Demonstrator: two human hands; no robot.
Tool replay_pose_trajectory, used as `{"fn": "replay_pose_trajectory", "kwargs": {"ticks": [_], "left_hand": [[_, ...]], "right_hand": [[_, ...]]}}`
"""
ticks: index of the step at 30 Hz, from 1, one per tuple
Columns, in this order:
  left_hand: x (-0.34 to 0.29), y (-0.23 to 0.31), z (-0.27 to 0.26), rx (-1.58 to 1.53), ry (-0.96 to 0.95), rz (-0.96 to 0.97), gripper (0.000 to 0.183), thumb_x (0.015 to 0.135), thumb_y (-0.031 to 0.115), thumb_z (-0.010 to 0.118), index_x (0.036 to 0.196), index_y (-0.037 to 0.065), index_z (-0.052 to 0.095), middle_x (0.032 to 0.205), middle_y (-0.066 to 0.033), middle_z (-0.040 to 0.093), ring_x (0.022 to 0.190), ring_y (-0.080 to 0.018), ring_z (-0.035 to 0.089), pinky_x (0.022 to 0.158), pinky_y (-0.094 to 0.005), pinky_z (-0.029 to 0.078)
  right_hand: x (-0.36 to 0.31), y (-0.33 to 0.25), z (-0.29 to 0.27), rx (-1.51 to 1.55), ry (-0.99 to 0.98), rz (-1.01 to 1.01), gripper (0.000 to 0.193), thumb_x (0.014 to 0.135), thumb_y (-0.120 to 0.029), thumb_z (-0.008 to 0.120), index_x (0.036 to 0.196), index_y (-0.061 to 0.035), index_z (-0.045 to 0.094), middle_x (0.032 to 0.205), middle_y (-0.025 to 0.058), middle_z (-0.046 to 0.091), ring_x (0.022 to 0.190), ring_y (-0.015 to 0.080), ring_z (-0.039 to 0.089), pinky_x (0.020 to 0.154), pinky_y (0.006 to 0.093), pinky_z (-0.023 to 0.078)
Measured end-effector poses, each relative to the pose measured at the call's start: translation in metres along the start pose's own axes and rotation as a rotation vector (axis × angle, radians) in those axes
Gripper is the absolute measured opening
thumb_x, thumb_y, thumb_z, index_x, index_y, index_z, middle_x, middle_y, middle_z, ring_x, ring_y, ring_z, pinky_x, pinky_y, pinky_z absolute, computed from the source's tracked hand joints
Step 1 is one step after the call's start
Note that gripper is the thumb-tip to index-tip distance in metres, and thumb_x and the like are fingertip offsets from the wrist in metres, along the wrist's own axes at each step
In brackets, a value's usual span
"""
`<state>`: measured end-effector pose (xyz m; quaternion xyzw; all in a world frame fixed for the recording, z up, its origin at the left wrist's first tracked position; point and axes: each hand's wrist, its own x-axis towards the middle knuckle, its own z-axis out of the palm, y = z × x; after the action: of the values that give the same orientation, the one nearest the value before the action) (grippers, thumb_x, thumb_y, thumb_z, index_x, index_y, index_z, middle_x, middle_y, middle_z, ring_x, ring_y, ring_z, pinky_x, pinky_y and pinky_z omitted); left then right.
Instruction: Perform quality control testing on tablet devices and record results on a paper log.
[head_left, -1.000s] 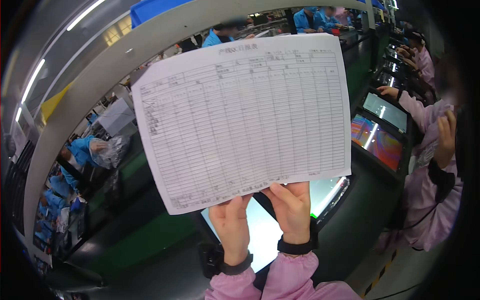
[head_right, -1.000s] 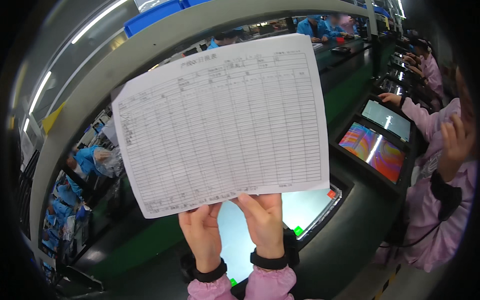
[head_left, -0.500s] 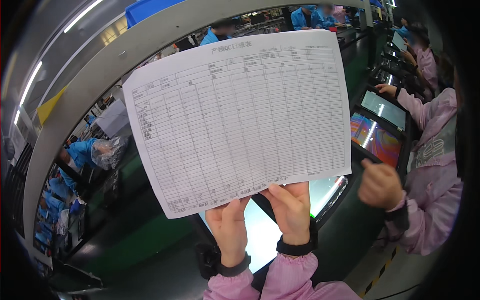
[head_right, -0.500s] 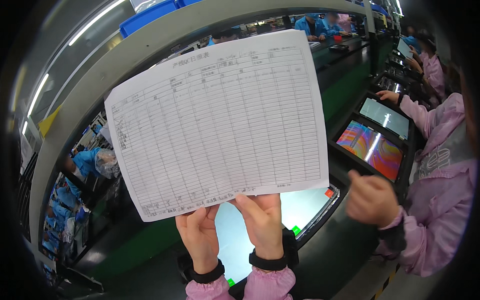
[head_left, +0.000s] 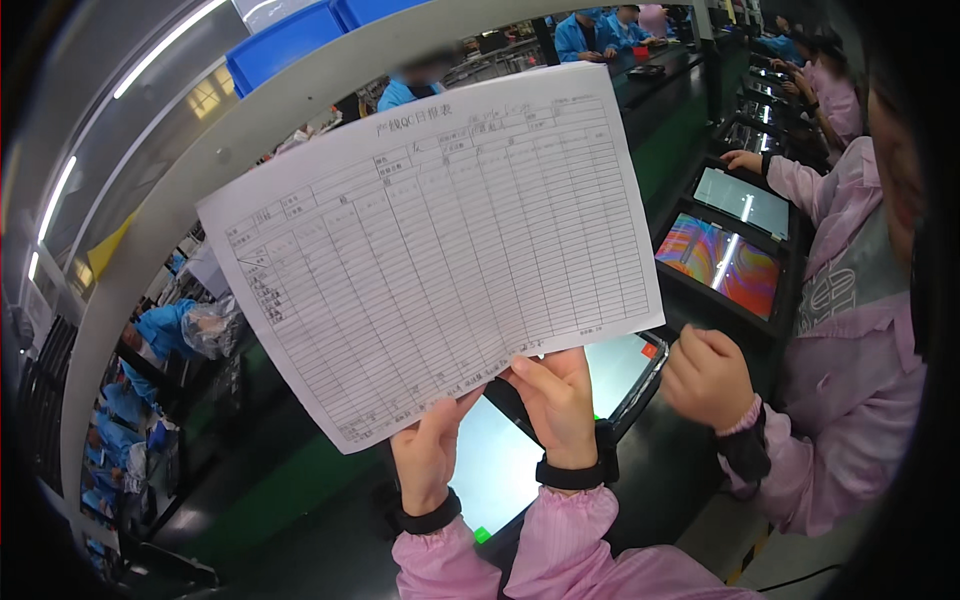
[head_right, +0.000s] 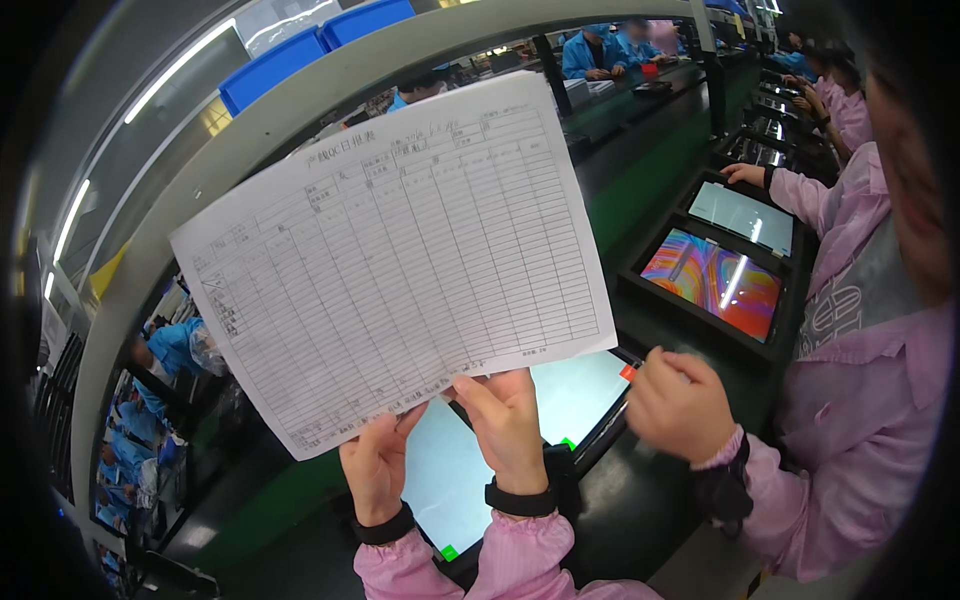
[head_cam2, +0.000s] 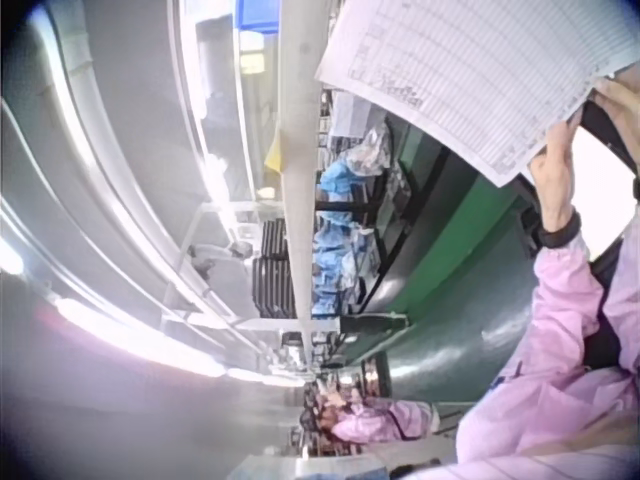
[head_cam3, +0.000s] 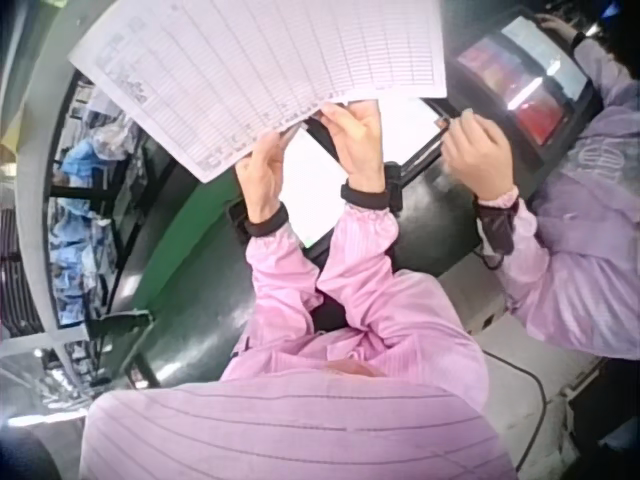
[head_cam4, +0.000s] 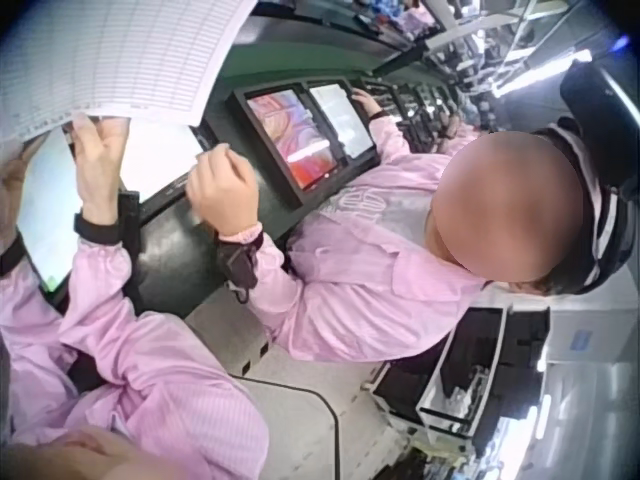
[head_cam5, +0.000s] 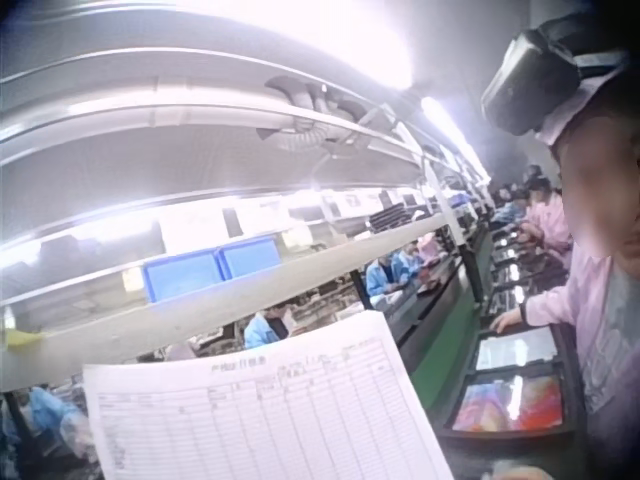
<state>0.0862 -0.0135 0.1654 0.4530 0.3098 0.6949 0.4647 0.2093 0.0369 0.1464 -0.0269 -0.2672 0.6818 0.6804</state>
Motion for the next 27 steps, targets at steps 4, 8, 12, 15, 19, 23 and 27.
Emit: {"fn": "replay_pose_trajectory", "kwargs": {"ticks": [4,8,12,15,19,23,27], "left_hand": [[-0.004,0.000,0.003,0.039,-0.014,0.054,0.042,0.084,-0.003,0.050,0.125,-0.006,0.041,0.121,-0.0175,0.052,0.112,-0.0306,0.053,0.098,-0.0485,0.044],[-0.005,0.000,0.000,0.036,-0.016,0.080,0.040,0.084,-0.004,0.050,0.123,-0.006,0.042,0.120,-0.0171,0.052,0.111,-0.0298,0.054,0.096,-0.0479,0.046],[-0.003,-0.002,-0.005,0.076,0.045,0.075,0.039,0.085,-0.003,0.050,0.123,-0.006,0.043,0.121,-0.0168,0.052,0.111,-0.0292,0.054,0.096,-0.0476,0.046],[-0.001,-0.004,-0.008,0.095,0.075,0.088,0.039,0.085,-0.003,0.049,0.123,-0.006,0.043,0.121,-0.0168,0.052,0.110,-0.0289,0.054,0.096,-0.0471,0.046],[-0.003,-0.004,-0.007,0.152,0.101,0.112,0.039,0.085,-0.003,0.049,0.123,-0.006,0.043,0.121,-0.0171,0.051,0.110,-0.0283,0.054,0.096,-0.0463,0.046],[-0.009,-0.009,-0.015,0.131,0.127,0.126,0.046,0.085,-0.011,0.045,0.129,-0.004,0.035,0.122,-0.0185,0.048,0.110,-0.0293,0.053,0.095,-0.0483,0.047],[-0.009,-0.005,-0.018,0.145,0.120,0.096,0.043,0.084,-0.002,0.052,0.125,-0.006,0.040,0.121,-0.0183,0.051,0.109,-0.0289,0.055,0.096,-0.0464,0.046]], "right_hand": [[-0.003,-0.004,0.002,-0.029,-0.017,-0.003,0.046,0.084,0.006,0.047,0.128,0.0048,0.036,0.121,0.0165,0.050,0.109,0.0246,0.052,0.091,0.0395,0.044],[-0.004,0.000,0.006,-0.026,-0.017,-0.019,0.042,0.085,0.006,0.047,0.127,0.0055,0.038,0.120,0.0156,0.051,0.108,0.0227,0.053,0.090,0.0380,0.045],[-0.003,0.006,0.008,-0.033,0.000,-0.023,0.042,0.085,0.006,0.047,0.126,0.0054,0.038,0.120,0.0154,0.051,0.108,0.0222,0.053,0.090,0.0373,0.045],[-0.002,0.010,0.009,-0.017,-0.021,-0.031,0.042,0.085,0.006,0.047,0.127,0.0051,0.038,0.120,0.0151,0.051,0.108,0.0218,0.052,0.090,0.0369,0.045],[-0.003,0.013,0.006,-0.058,0.011,-0.016,0.045,0.085,0.005,0.047,0.128,0.0045,0.035,0.120,0.0172,0.051,0.109,0.0253,0.052,0.091,0.0399,0.044],[-0.005,0.018,0.002,-0.037,-0.006,-0.011,0.041,0.085,0.006,0.046,0.126,0.0050,0.039,0.119,0.0149,0.052,0.107,0.0213,0.053,0.089,0.0367,0.045],[-0.009,0.023,0.007,-0.025,0.000,-0.021,0.040,0.085,0.006,0.047,0.125,0.0055,0.041,0.117,0.0150,0.053,0.106,0.0225,0.054,0.090,0.0374,0.045]]}}
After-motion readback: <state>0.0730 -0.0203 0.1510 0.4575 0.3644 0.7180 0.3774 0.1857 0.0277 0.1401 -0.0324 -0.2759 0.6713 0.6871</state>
